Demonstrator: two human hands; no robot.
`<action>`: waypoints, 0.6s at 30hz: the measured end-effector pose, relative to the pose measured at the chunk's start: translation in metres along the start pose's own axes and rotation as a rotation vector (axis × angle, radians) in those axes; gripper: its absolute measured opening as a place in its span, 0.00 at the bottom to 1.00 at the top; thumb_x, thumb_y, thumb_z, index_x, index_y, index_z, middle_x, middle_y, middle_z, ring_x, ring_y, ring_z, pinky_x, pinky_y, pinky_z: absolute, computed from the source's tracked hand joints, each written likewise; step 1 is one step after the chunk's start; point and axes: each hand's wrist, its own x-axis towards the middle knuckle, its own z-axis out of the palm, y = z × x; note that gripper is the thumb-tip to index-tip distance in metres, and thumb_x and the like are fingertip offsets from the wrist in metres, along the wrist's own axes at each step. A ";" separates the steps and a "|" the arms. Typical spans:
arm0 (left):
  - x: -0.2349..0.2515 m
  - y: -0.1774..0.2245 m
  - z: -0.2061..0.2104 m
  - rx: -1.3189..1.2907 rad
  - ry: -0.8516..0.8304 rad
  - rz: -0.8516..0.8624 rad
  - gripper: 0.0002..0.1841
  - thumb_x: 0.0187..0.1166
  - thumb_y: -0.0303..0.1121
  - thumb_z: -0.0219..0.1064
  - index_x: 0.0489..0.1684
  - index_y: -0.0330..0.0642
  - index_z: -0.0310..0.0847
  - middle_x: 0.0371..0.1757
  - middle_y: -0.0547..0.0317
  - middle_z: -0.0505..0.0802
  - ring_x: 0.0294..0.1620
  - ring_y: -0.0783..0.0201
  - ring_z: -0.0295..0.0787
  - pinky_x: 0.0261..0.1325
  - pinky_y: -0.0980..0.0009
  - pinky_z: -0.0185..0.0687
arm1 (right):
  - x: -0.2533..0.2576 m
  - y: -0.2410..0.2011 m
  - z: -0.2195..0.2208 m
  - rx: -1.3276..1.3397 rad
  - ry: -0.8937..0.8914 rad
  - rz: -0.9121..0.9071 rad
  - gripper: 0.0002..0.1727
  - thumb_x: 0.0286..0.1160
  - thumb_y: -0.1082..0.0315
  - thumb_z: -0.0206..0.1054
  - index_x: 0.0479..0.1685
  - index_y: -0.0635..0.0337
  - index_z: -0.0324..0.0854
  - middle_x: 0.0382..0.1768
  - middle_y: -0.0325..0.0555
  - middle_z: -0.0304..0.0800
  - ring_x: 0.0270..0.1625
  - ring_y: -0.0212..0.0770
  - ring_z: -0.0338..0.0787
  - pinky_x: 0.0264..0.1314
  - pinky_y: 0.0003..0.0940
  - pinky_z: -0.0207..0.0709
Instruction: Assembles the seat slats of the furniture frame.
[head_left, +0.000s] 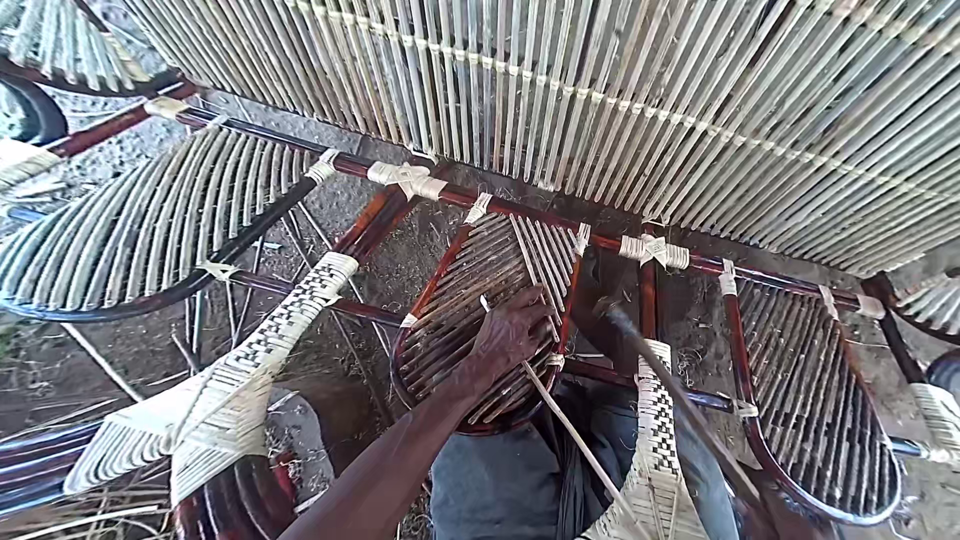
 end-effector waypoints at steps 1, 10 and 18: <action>-0.001 0.001 0.001 0.023 0.009 -0.002 0.11 0.77 0.35 0.73 0.54 0.49 0.95 0.77 0.49 0.85 0.72 0.49 0.87 0.70 0.49 0.84 | 0.007 0.005 0.000 0.036 0.046 0.019 0.24 0.87 0.54 0.59 0.52 0.73 0.84 0.26 0.63 0.88 0.26 0.61 0.89 0.30 0.64 0.80; -0.033 0.021 -0.003 0.272 0.251 -0.643 0.30 0.82 0.38 0.68 0.83 0.33 0.71 0.90 0.23 0.60 0.91 0.26 0.53 0.90 0.32 0.47 | 0.167 -0.047 0.003 0.037 0.174 0.320 0.25 0.85 0.63 0.61 0.81 0.57 0.75 0.58 0.67 0.89 0.60 0.68 0.90 0.63 0.68 0.78; -0.060 0.053 -0.032 -0.525 0.660 -0.871 0.45 0.74 0.23 0.73 0.94 0.45 0.53 0.82 0.43 0.78 0.74 0.44 0.81 0.70 0.42 0.80 | 0.122 -0.077 0.021 0.095 0.302 -0.179 0.29 0.78 0.65 0.71 0.79 0.63 0.76 0.76 0.68 0.77 0.77 0.69 0.78 0.76 0.68 0.72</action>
